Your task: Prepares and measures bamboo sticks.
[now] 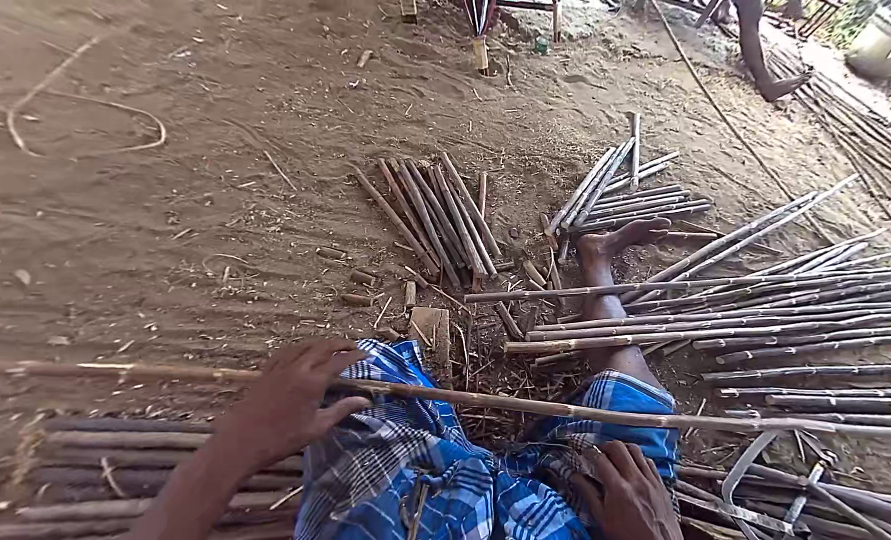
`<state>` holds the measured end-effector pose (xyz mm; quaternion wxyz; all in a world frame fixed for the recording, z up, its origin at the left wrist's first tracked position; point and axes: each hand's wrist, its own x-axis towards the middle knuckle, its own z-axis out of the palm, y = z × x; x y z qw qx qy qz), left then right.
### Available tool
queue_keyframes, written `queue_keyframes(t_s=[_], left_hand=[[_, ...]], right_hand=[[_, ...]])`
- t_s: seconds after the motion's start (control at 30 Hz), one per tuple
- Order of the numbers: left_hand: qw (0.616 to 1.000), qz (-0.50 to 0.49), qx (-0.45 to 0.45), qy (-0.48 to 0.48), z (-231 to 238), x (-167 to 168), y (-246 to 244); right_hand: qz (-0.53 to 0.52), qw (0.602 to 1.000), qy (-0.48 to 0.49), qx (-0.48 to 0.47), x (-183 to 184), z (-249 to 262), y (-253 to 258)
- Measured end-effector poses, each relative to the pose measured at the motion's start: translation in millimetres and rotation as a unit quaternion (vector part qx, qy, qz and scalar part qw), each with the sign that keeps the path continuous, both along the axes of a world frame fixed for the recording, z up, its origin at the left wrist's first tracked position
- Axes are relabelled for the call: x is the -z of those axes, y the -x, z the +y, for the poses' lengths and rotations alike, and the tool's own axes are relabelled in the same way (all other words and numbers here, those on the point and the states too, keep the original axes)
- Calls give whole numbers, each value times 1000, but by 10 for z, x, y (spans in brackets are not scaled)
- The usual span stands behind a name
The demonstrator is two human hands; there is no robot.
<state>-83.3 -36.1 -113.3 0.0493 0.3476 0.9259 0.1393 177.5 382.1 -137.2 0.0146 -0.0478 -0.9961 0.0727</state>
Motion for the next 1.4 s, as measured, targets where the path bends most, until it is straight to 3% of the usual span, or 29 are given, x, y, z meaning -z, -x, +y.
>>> queue_keyframes(t_s=[0.13,0.23,0.33,0.4,0.47,0.53,0.57,0.6,0.7,0.77,0.9,1.0,1.3,1.4], left_hand=[[995,-63,72,-15,733,174,-155],[990,-83,96,-59,1109,330,-300],[978,-123,139,-100,1391,86,-634],[920,-293,161,-204,1521,-167,-907],[811,-475,144,-309,1518,-206,-1125],[711,-580,108,-383,1399,-150,-1191],[695,-596,93,-391,1312,-143,-1186],[707,-590,82,-382,1218,-153,-1161],[812,-489,22,-318,973,-163,-1048],[827,-454,-38,-329,839,-102,-945],[774,-427,-226,-409,742,-33,-843],[735,-418,-332,-419,752,-8,-785],[679,-425,-384,-460,947,73,-828],[687,-430,-380,-447,992,132,-817]], right_hand=[[4,999,44,-2,3,-246,169],[-7,971,238,-13,-370,-416,261],[-11,939,343,-36,-667,-576,345],[9,936,348,-47,-780,-623,410],[19,929,367,-53,-884,-584,469],[-10,928,367,-61,-926,-447,531],[-22,930,364,-55,-905,-372,553],[-30,929,366,-43,-864,-304,565],[-62,901,429,4,-721,-106,643],[-86,883,460,24,-645,-3,739],[-115,862,492,35,-505,124,864],[-115,863,491,22,-395,265,902],[-126,914,359,143,-292,464,811],[-141,934,288,157,-316,495,770]])
